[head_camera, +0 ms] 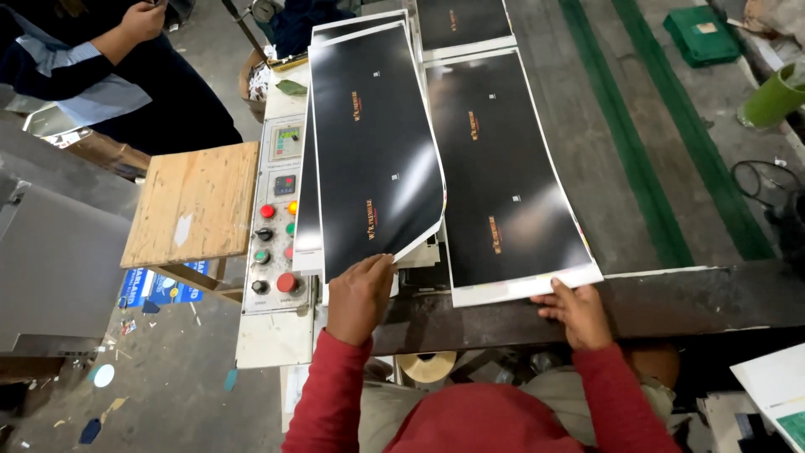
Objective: The person places printed paper sheets from a stack onto the conveyor belt of a printing or processing machine.
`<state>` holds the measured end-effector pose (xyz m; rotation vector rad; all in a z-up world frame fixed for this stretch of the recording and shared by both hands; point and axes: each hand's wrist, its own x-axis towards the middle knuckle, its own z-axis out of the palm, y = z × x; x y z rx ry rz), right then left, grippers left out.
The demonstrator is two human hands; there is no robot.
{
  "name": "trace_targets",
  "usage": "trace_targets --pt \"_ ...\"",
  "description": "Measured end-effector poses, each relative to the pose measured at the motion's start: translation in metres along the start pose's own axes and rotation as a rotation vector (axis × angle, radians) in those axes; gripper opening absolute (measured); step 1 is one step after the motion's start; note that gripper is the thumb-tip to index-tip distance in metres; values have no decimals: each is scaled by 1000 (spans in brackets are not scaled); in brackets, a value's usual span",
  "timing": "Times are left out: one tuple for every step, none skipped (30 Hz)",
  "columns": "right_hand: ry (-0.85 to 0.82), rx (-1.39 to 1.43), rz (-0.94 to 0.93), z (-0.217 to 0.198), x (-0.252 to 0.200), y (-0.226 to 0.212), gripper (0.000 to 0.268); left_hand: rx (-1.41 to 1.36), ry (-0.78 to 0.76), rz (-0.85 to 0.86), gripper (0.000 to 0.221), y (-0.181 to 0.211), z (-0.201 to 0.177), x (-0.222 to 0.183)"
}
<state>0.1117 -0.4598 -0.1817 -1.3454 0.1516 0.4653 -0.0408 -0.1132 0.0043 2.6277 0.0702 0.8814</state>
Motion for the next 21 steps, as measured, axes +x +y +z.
trace_targets --pt "-3 9 1 6 5 -9 28 10 -11 -9 16 0 0 1" --pt "-6 18 2 13 9 -18 31 21 -22 -19 16 -1 0 1" --pt "-7 18 1 13 5 -23 31 21 -21 -18 16 2 -3 1" --pt "-3 12 27 15 2 -28 38 16 -2 1 17 5 -6 3" --pt "2 5 53 16 -1 -33 44 11 18 20 18 7 -8 4" --pt "0 7 50 15 -7 -30 44 13 20 23 18 8 -9 2" --pt "-1 -17 70 13 -13 -26 50 1 37 25 19 9 -9 0" --pt "0 -41 90 11 -19 -22 56 -12 54 28 20 9 -9 -2" --pt "1 -40 86 14 -24 -20 56 -13 56 31 20 5 1 -7" --pt "-13 -57 124 17 -30 -18 58 -27 42 81 21 2 11 -13" --pt "-26 -75 161 20 -36 -15 60 -42 28 131 22 -2 21 -19" --pt "-22 -73 162 28 -41 -12 60 -45 24 133 22 4 32 -22" --pt "-80 -87 164 36 -46 -9 59 -60 5 163 21 9 42 -26" --pt "-138 -102 165 44 -50 -7 59 -76 -13 192 21 15 52 -29" --pt "-134 -100 165 54 -55 -11 59 -80 -15 195 21 23 61 -31" --pt "-235 -94 134 65 -58 -16 57 -49 -48 205 21 32 70 -33" --pt "-336 -88 103 76 -62 -20 55 -17 -81 215 21 40 79 -36" --pt "-336 -89 104 76 -59 -15 55 -18 -80 214 21 50 75 -33" --pt "-346 -35 107 77 -57 -10 48 -27 -141 219 23 60 70 -31" --pt "-358 18 111 79 -54 -5 41 -36 -202 222 25 69 66 -28" --pt "-360 16 112 79 -55 -8 41 -35 -201 219 25 72 61 -25"
